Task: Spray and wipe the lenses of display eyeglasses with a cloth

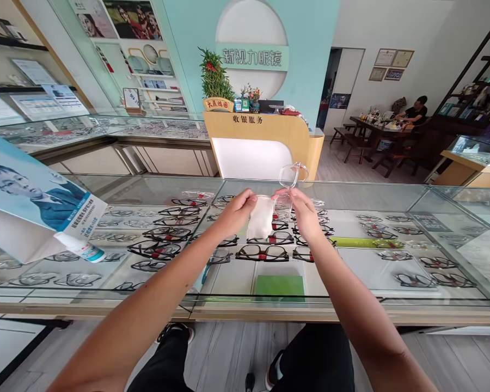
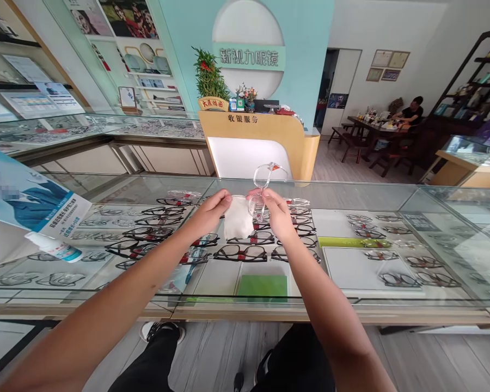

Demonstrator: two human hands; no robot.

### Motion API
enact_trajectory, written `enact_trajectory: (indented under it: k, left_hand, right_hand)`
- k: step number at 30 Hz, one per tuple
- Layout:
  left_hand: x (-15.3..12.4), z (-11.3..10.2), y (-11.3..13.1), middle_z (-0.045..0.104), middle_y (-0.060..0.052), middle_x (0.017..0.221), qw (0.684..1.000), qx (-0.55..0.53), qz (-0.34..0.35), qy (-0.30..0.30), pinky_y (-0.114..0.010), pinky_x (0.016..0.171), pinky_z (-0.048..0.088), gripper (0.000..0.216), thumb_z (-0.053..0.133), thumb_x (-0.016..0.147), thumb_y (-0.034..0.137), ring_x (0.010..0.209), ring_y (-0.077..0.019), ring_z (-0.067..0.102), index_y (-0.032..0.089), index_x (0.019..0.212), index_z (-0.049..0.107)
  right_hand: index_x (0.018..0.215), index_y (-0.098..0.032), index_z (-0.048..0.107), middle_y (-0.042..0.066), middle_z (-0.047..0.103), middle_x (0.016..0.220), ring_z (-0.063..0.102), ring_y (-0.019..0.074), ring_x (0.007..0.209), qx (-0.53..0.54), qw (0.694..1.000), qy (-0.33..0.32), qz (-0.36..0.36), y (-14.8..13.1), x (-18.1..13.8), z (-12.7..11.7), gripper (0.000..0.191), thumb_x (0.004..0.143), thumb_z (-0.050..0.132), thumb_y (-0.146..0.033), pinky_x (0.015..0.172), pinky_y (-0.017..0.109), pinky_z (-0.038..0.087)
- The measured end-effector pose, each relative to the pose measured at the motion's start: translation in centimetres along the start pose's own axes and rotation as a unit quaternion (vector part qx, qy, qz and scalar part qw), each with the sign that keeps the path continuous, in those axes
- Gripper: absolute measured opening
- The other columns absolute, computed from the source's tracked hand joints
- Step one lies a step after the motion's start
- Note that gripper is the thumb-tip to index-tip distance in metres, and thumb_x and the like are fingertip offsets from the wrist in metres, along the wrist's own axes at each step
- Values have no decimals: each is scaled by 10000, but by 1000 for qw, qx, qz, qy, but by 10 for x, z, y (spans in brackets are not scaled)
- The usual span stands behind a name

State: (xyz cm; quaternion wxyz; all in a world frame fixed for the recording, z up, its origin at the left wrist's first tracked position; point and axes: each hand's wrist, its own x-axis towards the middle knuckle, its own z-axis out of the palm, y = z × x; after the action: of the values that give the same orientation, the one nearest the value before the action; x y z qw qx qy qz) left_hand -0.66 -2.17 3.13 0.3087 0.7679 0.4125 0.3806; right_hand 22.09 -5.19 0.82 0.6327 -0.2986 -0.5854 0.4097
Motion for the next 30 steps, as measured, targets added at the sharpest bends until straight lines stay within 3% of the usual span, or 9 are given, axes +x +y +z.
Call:
enact_trajectory:
  k: [5,10,17,22,26,30]
  left_hand:
    - [16,0,6,398,29,772,989,-148,-21,3,-308,666,322,663,730,905,870,700,-164,370,251,828,506]
    - [22,7,-6,462,23,775,962,-266,-56,16,-280,655,375,645,897,782,784,710,-147,445,231,795,566]
    - [11,20,-23,602,14,765,923,-367,-84,80,-297,672,465,611,969,694,707,742,-180,595,226,815,613]
    - [0,22,-23,538,44,748,915,-395,-65,54,-271,644,448,682,982,718,760,687,-137,511,230,816,565]
    - [-7,27,-20,472,44,729,932,-354,-53,50,-268,592,346,690,904,802,837,645,-126,403,236,819,564]
    - [-10,31,-17,455,39,728,933,-349,-58,63,-284,600,346,693,889,811,846,644,-133,397,240,801,553]
  right_hand:
    - [1054,-315,881,51,886,1107,776,338,1194,9,999,7,-42,-2,-1,-4,449,1094,636,-689,1213,507,551]
    - [1018,-315,876,53,878,1110,768,342,1185,-37,998,14,-46,-12,-3,-3,475,1091,617,-707,1205,499,541]
    - [998,-308,886,49,875,1061,767,342,1148,-74,996,-43,-13,-15,-9,5,535,1073,623,-768,1177,503,539]
    - [1065,-336,913,53,877,1141,758,342,1191,-90,993,-69,-25,-11,-18,7,485,1129,596,-697,1240,521,485]
    - [1093,-340,916,58,882,1108,777,360,1166,-56,995,-81,0,-12,-20,7,470,1130,599,-684,1173,534,535]
    - [1061,-330,921,66,884,1090,787,373,1170,-42,996,-80,16,-14,-21,9,475,1107,626,-699,1146,544,562]
